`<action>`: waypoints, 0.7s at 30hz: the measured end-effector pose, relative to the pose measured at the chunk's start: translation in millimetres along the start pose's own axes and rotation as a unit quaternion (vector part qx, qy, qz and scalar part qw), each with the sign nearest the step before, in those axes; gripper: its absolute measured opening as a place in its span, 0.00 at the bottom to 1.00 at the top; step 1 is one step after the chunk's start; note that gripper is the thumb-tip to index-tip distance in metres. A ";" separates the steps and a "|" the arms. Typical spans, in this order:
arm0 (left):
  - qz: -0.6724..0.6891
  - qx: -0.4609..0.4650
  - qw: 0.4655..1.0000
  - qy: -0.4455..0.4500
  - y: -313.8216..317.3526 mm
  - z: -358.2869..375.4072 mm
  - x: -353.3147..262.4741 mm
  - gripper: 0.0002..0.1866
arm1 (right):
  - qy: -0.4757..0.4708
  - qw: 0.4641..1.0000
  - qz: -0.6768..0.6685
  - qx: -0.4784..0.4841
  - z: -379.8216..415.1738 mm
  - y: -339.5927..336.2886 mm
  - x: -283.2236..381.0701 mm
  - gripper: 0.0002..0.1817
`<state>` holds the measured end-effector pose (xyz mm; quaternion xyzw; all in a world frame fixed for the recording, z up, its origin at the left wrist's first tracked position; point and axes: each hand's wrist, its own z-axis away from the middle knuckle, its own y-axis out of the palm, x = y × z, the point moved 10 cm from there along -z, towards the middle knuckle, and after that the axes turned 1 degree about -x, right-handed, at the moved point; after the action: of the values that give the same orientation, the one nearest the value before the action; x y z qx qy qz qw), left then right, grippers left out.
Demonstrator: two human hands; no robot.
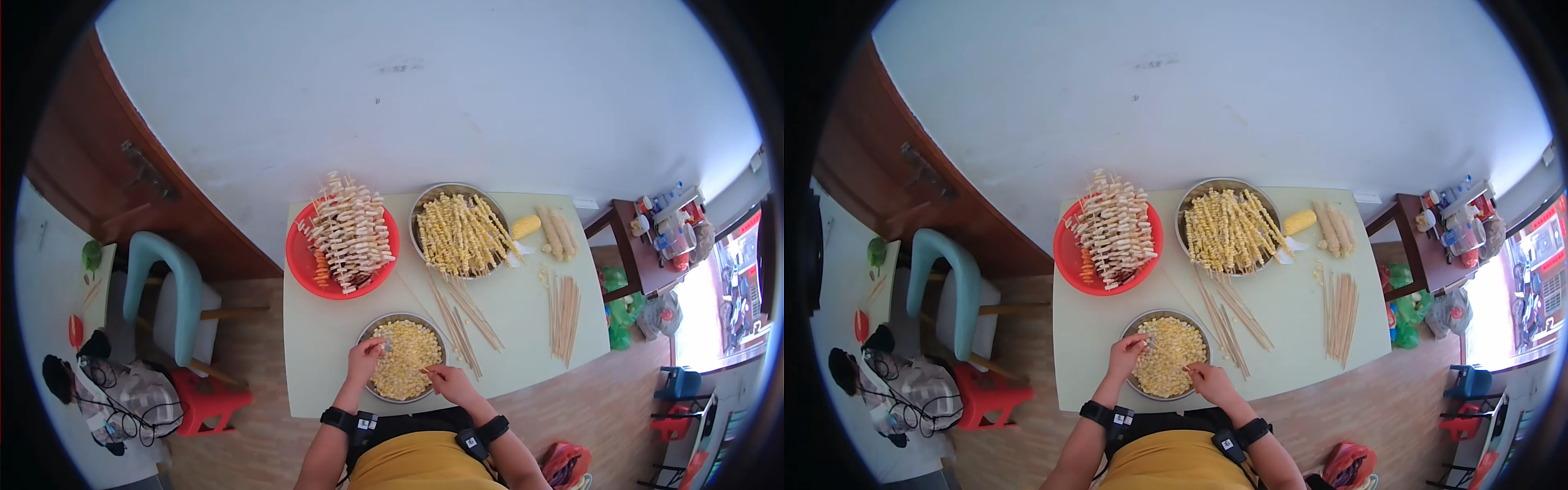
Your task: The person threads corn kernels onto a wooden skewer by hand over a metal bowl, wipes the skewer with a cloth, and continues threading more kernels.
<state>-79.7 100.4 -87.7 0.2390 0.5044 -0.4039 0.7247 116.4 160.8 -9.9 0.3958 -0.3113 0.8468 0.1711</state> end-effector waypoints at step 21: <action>0.108 -0.014 0.993 0.037 -0.9 15.9 -28.9 0.09 | -0.011 0.997 0.069 -0.014 -2.0 4.9 8.0 0.12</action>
<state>-76.7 97.8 -54.9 0.2967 0.5081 -0.3074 0.7479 107.6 158.8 -6.6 0.3797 -0.3519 0.8479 0.1142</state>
